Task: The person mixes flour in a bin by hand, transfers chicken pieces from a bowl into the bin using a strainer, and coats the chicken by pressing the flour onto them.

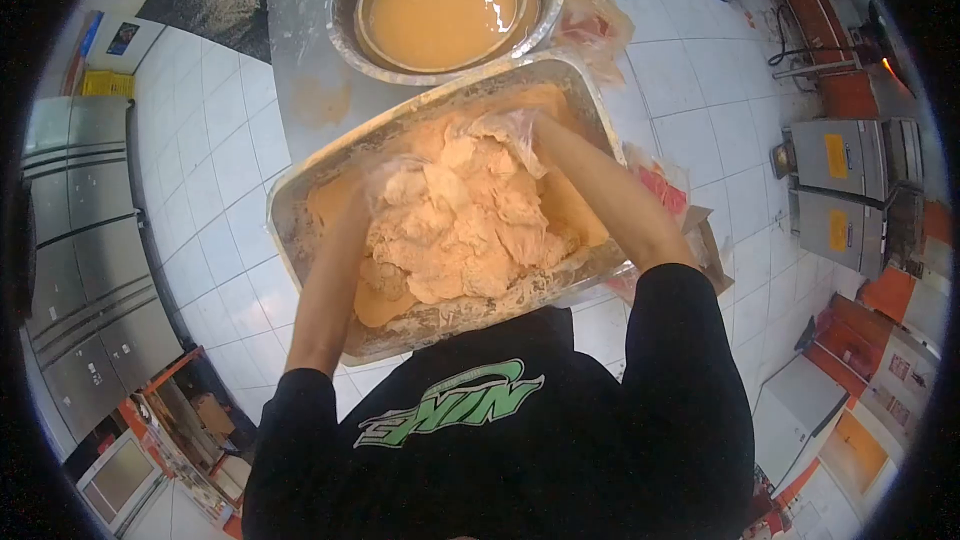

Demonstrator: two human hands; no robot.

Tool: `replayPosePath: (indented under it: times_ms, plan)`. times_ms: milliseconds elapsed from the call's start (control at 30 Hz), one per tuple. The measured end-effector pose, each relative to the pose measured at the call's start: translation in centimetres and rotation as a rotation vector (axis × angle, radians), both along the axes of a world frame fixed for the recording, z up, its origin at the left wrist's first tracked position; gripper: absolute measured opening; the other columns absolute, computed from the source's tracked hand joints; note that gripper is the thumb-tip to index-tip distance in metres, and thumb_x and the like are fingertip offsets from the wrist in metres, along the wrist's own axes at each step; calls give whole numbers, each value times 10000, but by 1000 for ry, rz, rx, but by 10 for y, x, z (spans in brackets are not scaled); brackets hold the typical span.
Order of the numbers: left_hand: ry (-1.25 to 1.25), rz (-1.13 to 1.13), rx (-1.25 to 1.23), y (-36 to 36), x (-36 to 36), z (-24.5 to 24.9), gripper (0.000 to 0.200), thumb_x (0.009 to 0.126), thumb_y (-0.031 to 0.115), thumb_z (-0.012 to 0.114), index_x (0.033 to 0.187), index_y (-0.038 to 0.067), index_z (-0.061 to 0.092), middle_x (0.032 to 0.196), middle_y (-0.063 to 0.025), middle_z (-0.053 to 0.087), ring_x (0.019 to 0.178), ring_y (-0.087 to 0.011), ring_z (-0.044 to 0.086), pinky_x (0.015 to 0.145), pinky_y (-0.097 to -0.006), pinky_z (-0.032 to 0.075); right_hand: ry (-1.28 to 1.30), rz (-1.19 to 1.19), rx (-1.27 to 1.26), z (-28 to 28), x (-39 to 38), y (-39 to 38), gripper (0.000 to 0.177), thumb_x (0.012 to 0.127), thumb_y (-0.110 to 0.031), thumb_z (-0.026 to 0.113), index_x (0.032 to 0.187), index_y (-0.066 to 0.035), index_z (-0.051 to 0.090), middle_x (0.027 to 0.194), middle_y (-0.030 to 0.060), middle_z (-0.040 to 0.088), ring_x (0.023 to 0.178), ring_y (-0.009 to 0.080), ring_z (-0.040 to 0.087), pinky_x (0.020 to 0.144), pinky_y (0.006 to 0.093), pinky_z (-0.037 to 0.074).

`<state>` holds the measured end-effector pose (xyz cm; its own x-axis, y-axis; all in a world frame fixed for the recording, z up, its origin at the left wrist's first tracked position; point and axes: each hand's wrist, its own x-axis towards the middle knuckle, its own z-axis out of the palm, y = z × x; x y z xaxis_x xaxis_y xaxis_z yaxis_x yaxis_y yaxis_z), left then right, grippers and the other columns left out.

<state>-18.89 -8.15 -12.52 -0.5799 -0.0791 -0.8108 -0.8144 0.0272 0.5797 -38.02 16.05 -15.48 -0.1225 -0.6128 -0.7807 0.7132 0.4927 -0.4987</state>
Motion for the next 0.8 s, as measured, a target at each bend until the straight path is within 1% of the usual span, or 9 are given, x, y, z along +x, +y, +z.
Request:
replayPosePath:
  times_ms: [133, 200, 300, 400, 467, 533, 600, 700, 800]
  plan:
    - [105, 106, 88, 13, 8, -64, 255, 861, 298, 517, 1023, 108, 569, 1004, -54, 608, 919, -221, 579, 793, -370, 481, 560, 418, 82, 34, 20, -12, 410, 775, -332, 559, 1087, -65, 577, 1177, 116, 532, 1023, 185, 507, 878, 284, 373]
    - [161, 116, 63, 22, 8, -42, 264, 855, 297, 526, 1031, 105, 568, 1011, -70, 603, 914, -227, 581, 786, -372, 482, 838, 716, -64, 62, 18, -17, 396, 732, -346, 593, 996, -51, 618, 1152, 125, 544, 1001, 182, 513, 824, 288, 396]
    - [311, 76, -116, 36, 5, 12, 279, 845, 296, 539, 1042, 101, 565, 1021, -95, 596, 907, -237, 585, 774, -374, 483, 968, 906, 101, 153, 30, -21, 442, 756, -346, 552, 1083, -51, 587, 1089, 131, 590, 854, 204, 553, 747, 320, 450]
    - [479, 28, -318, 43, 7, 56, 296, 835, 296, 552, 1054, 98, 563, 1032, -119, 588, 900, -247, 588, 762, -376, 485, 1068, 821, 340, 222, 57, -21, 430, 731, -334, 575, 1047, -44, 598, 1031, 152, 606, 887, 243, 560, 749, 341, 444]
    - [528, -23, -447, 41, 13, 81, 308, 828, 295, 561, 1062, 95, 561, 1039, -136, 583, 895, -254, 590, 754, -378, 486, 1348, 439, -77, 185, 68, -7, 397, 718, -321, 586, 1000, -41, 592, 989, 149, 614, 850, 263, 572, 736, 347, 445]
    - [534, -79, -584, 34, 26, 100, 321, 821, 294, 570, 1070, 92, 560, 1046, -152, 578, 890, -260, 593, 746, -379, 486, 1547, 266, -225, 177, 76, 14, 373, 714, -302, 587, 987, -46, 583, 978, 150, 614, 847, 278, 579, 742, 349, 447]
    - [496, -135, -734, 22, 48, 114, 334, 815, 294, 579, 1078, 90, 558, 1053, -168, 573, 885, -267, 595, 738, -381, 487, 1724, 317, -93, 192, 82, 29, 360, 720, -276, 576, 1007, -59, 570, 996, 158, 606, 879, 286, 582, 769, 346, 450]
    - [422, -168, -913, 15, 77, 121, 354, 805, 293, 592, 1090, 86, 555, 1064, -193, 565, 878, -276, 599, 726, -383, 489, 1211, 478, 235, 224, 82, 46, 453, 733, -261, 577, 1144, -82, 513, 1126, 185, 548, 991, 290, 554, 855, 349, 436]
    - [440, -170, -975, 22, 97, 122, 376, 795, 292, 606, 1102, 82, 553, 1074, -218, 558, 871, -286, 602, 715, -386, 490, 1515, 656, 133, 139, 70, 62, 578, 735, -275, 597, 1265, -107, 438, 1193, 197, 512, 1095, 277, 513, 915, 355, 408]
